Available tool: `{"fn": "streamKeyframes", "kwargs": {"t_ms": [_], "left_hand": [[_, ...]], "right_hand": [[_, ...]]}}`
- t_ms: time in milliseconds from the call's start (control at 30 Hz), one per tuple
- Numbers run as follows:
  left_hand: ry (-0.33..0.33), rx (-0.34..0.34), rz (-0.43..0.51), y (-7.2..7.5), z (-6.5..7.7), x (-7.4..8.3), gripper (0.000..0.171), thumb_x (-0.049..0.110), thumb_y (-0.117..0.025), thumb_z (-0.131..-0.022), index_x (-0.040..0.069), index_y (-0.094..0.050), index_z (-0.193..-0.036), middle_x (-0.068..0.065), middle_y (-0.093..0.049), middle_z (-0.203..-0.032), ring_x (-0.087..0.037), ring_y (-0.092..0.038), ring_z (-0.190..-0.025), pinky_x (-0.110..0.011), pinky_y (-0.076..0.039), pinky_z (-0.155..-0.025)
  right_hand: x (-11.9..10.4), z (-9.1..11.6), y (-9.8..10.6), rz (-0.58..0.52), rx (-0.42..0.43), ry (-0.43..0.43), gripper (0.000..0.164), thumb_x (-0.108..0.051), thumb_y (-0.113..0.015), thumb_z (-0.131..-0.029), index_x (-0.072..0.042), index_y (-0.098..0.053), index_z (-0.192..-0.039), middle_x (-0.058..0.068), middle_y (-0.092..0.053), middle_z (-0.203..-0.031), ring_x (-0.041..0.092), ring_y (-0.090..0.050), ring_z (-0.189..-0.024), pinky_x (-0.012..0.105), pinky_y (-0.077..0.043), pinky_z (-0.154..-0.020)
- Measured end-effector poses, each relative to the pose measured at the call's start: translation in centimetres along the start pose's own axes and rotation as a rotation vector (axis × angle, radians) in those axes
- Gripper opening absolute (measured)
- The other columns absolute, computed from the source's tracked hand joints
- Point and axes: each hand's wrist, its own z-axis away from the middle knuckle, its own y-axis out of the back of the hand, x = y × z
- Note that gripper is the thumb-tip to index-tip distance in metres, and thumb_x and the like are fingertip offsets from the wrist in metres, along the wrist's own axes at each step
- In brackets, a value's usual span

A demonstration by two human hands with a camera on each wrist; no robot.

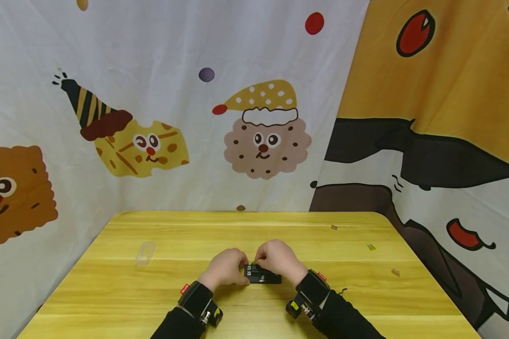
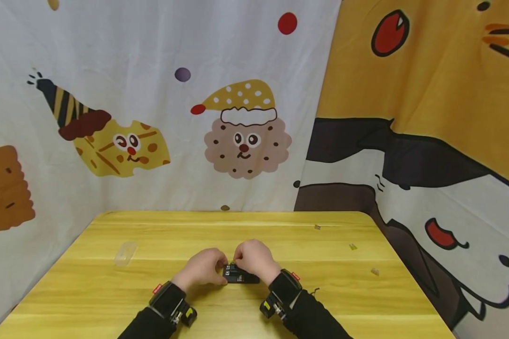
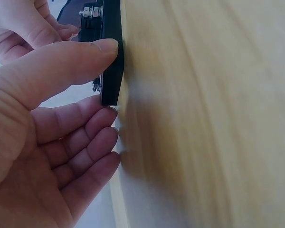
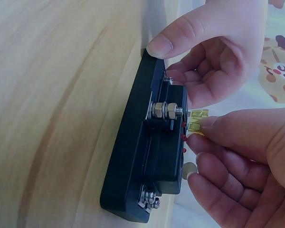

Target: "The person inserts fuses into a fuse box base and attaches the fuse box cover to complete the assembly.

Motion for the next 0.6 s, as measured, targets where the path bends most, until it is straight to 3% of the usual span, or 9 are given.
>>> {"fn": "streamKeyframes", "kwargs": {"t_ms": [600], "left_hand": [[-0.014, 0.006, 0.005, -0.14, -0.11, -0.25, 0.037, 0.028, -0.091, -0.065, 0.011, -0.071, -0.091, 0.005, -0.059, -0.083, -0.009, -0.052, -0.073, -0.029, -0.048, -0.068]], "right_hand": [[-0.48, 0.03, -0.26, 0.055, 0.022, 0.015, 0.02, -0.007, -0.074, -0.082, -0.019, -0.068, -0.068, -0.012, -0.058, -0.065, 0.005, -0.046, -0.059, 0.023, -0.044, -0.063]]}}
